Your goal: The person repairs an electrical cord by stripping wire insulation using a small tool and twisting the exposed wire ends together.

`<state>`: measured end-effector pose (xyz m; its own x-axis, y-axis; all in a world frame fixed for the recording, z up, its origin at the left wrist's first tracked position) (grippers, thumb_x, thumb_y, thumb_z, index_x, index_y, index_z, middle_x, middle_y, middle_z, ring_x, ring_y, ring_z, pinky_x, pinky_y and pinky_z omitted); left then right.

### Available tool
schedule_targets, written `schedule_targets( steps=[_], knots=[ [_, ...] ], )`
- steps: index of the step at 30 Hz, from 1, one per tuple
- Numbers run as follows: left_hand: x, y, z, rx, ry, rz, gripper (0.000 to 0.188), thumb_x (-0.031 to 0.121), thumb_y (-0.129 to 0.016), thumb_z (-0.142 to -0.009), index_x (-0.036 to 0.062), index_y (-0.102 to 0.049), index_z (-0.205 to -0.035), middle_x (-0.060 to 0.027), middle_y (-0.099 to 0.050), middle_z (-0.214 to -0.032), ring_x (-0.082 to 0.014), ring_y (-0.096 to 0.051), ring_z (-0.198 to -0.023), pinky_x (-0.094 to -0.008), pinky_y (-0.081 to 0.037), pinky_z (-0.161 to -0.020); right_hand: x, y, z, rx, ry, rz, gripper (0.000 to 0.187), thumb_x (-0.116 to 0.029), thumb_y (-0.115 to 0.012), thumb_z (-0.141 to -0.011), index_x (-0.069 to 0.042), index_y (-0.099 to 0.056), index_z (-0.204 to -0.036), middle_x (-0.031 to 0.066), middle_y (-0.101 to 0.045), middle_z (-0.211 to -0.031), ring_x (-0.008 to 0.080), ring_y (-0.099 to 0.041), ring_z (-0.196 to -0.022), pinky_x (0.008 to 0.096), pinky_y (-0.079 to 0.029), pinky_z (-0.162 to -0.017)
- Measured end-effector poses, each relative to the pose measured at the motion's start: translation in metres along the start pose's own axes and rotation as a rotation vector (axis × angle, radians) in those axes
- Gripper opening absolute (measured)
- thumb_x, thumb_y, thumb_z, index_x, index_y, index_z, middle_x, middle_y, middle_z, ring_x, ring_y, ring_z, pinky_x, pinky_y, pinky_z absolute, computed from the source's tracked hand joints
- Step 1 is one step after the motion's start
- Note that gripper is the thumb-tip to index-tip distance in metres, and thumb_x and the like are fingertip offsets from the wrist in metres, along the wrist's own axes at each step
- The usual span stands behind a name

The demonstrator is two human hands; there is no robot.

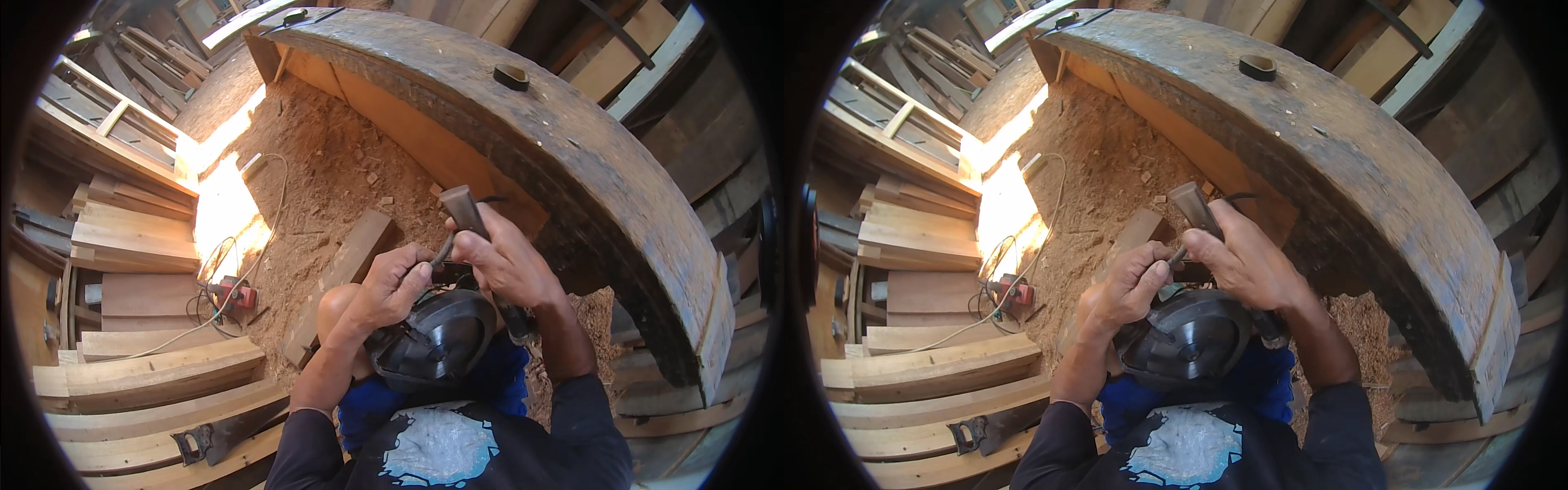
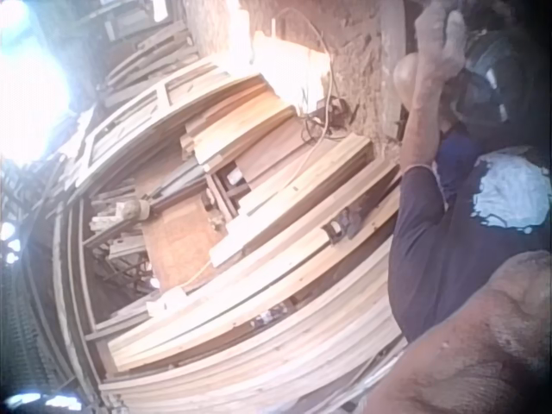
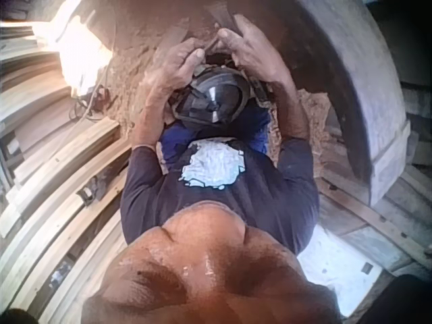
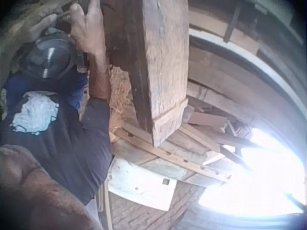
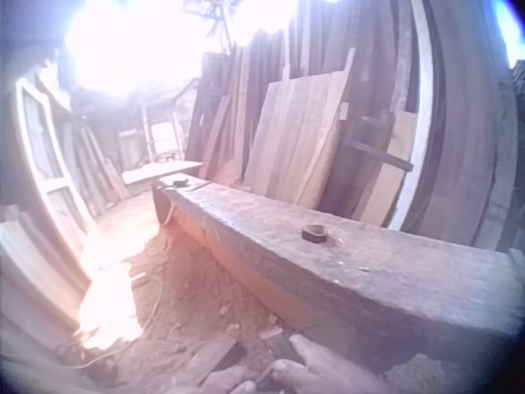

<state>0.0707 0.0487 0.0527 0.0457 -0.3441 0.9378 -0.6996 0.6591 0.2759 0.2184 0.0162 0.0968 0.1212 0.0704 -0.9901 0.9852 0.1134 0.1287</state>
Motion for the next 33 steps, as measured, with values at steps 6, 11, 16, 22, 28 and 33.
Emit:
schedule_targets(
  steps=[6,11,16,22,28,33],
  knots=[
    [-0.012,0.008,-0.002,0.154,-0.007,0.166,0.013,0.013,-0.062,-0.100,-0.0002,-0.065,-0.104,-0.0028,-0.063,-0.084,-0.0082,-0.056,-0.079,-0.0259,-0.047,-0.072,0.027,-0.004,0.045,0.262,0.026,-0.474,0.030,-0.028,-0.044,-0.111,-0.002,-0.046,-0.124,0.0071,-0.059,-0.083,0.0090,-0.053,-0.053,0.0209,-0.043,-0.049],
    [-0.002,0.007,-0.011,0.145,-0.037,0.055,0.007,0.009,-0.064,-0.098,0.0030,-0.062,-0.097,-0.0002,-0.056,-0.081,-0.0077,-0.051,-0.076,-0.0257,-0.044,-0.069,0.048,-0.060,0.065,-0.004,-0.135,-0.817,0.028,-0.027,-0.051,-0.109,-0.002,-0.050,-0.122,0.0123,-0.070,-0.082,0.0120,-0.059,-0.051,0.0224,-0.048,-0.049],
    [0.007,0.006,-0.009,0.136,-0.136,-0.058,0.006,0.004,-0.066,-0.094,0.0039,-0.061,-0.096,-0.0018,-0.055,-0.082,-0.0090,-0.050,-0.077,-0.0259,-0.044,-0.069,0.055,-0.083,0.065,-0.138,-0.239,-1.008,0.026,-0.029,-0.052,-0.109,-0.004,-0.051,-0.117,0.0095,-0.067,-0.083,0.0100,-0.057,-0.049,0.0231,-0.049,-0.048],
    [0.009,0.004,-0.005,0.134,-0.149,-0.028,0.007,0.003,-0.067,-0.093,0.0033,-0.061,-0.096,-0.0033,-0.056,-0.084,-0.0096,-0.051,-0.076,-0.0262,-0.045,-0.070,0.057,-0.094,0.065,-0.183,-0.250,-1.057,0.026,-0.031,-0.051,-0.109,-0.006,-0.050,-0.115,0.0061,-0.063,-0.081,0.0078,-0.053,-0.048,0.0226,-0.049,-0.048],
    [-0.023,0.004,0.005,0.098,0.048,0.131,0.006,0.007,-0.061,-0.100,0.0032,-0.062,-0.104,-0.0004,-0.060,-0.088,-0.0071,-0.054,-0.080,-0.0242,-0.046,-0.073,0.046,-0.072,0.077,-0.181,-0.191,-0.760,0.026,-0.029,-0.049,-0.109,-0.005,-0.053,-0.117,0.0024,-0.059,-0.079,0.0046,-0.047,-0.051,0.0200,-0.042,-0.048],
    [-0.039,0.019,0.015,0.154,0.005,0.416,0.015,0.013,-0.058,-0.104,0.0028,-0.063,-0.112,0.0007,-0.061,-0.095,-0.0054,-0.056,-0.084,-0.0241,-0.049,-0.080,0.053,-0.002,0.111,0.204,-0.100,-0.112,0.030,-0.022,-0.048,-0.108,-0.001,-0.060,-0.124,-0.0031,-0.051,-0.077,0.0059,-0.044,-0.068,0.0237,-0.042,-0.066]
  ],
)
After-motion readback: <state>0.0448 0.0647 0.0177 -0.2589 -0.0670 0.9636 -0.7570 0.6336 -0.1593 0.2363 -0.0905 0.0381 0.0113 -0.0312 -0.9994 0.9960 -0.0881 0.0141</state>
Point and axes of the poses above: each hand's wrist, its own z-axis away from the middle knuckle, its own y-axis out of the back of the hand, x = y × z, the point moved 9 cm from there along -z, towards the middle knuckle
